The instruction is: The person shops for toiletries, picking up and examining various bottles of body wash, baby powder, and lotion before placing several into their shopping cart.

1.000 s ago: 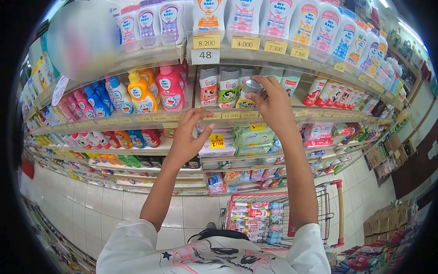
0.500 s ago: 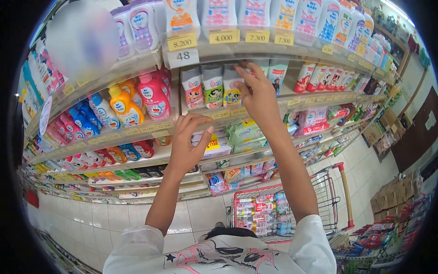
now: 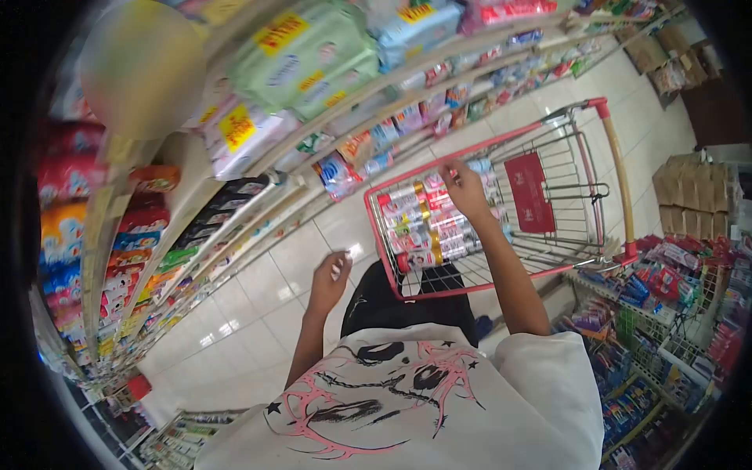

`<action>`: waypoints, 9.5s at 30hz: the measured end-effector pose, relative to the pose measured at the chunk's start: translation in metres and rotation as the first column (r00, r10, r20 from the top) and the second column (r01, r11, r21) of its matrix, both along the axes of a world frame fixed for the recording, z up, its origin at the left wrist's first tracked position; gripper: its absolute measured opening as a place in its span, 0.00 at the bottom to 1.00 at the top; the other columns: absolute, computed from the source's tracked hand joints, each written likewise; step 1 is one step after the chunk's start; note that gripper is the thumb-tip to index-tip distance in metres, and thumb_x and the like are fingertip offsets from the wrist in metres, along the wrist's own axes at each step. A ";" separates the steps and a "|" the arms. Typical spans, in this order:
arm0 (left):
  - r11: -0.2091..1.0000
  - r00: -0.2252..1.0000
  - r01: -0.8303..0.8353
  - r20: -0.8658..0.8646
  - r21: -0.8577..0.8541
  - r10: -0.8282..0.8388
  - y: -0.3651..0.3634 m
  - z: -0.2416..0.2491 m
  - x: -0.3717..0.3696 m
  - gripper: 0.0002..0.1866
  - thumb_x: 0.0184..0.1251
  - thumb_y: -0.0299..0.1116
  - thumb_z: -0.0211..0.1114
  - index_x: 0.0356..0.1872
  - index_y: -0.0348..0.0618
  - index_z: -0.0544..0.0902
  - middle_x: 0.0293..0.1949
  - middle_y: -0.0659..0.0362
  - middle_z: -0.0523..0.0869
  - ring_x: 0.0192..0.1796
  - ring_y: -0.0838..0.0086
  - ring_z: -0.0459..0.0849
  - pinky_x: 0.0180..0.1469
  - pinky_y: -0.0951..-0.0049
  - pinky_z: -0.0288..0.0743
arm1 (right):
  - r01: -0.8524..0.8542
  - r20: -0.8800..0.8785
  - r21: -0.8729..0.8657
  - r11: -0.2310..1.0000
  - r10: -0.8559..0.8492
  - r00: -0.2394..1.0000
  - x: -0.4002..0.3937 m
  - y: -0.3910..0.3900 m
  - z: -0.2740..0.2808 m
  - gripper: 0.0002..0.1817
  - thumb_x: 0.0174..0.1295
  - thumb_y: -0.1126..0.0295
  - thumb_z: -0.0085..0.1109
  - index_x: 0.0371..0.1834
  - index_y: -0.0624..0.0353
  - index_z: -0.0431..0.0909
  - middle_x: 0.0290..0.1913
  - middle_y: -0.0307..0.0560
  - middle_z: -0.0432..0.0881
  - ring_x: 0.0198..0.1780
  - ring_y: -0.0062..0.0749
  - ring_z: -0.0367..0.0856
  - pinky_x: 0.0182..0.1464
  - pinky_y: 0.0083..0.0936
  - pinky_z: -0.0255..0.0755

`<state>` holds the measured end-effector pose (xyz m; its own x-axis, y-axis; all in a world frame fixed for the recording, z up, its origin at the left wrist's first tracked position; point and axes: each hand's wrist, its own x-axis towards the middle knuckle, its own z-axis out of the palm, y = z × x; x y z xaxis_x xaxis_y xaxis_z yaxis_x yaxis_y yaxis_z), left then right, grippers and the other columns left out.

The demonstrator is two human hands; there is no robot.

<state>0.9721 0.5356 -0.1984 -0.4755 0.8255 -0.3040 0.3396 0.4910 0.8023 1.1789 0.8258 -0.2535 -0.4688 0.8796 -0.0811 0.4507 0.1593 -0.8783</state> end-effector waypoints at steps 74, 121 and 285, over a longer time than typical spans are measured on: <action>0.730 0.755 0.040 -0.500 0.682 0.425 0.104 0.338 -0.195 0.11 0.61 0.25 0.64 0.41 0.32 0.74 0.37 0.47 0.84 0.37 0.60 0.86 0.38 0.66 0.78 | -0.271 -0.136 0.801 0.534 0.602 0.787 -0.300 -0.072 0.450 0.17 0.58 0.75 0.62 0.52 0.57 0.77 0.42 0.50 0.75 0.35 0.46 0.79 0.40 0.36 0.72; 0.822 0.995 0.024 0.097 -0.568 0.038 -0.116 -0.024 0.024 0.20 0.71 0.40 0.60 0.60 0.43 0.75 0.49 0.52 0.85 0.49 0.66 0.84 0.51 0.67 0.77 | 0.092 0.383 -0.442 0.892 0.095 0.919 0.005 -0.139 -0.292 0.32 0.37 0.61 0.78 0.45 0.66 0.75 0.39 0.58 0.79 0.42 0.57 0.79 0.47 0.43 0.74; 0.898 0.502 0.408 -0.862 0.166 -0.068 0.187 0.439 -0.175 0.25 0.67 0.42 0.44 0.52 0.33 0.78 0.45 0.38 0.82 0.51 0.48 0.80 0.56 0.54 0.70 | -0.236 -0.146 0.824 0.514 0.597 0.789 -0.205 0.005 0.475 0.16 0.63 0.81 0.56 0.55 0.62 0.74 0.50 0.44 0.72 0.55 0.30 0.75 0.56 0.26 0.79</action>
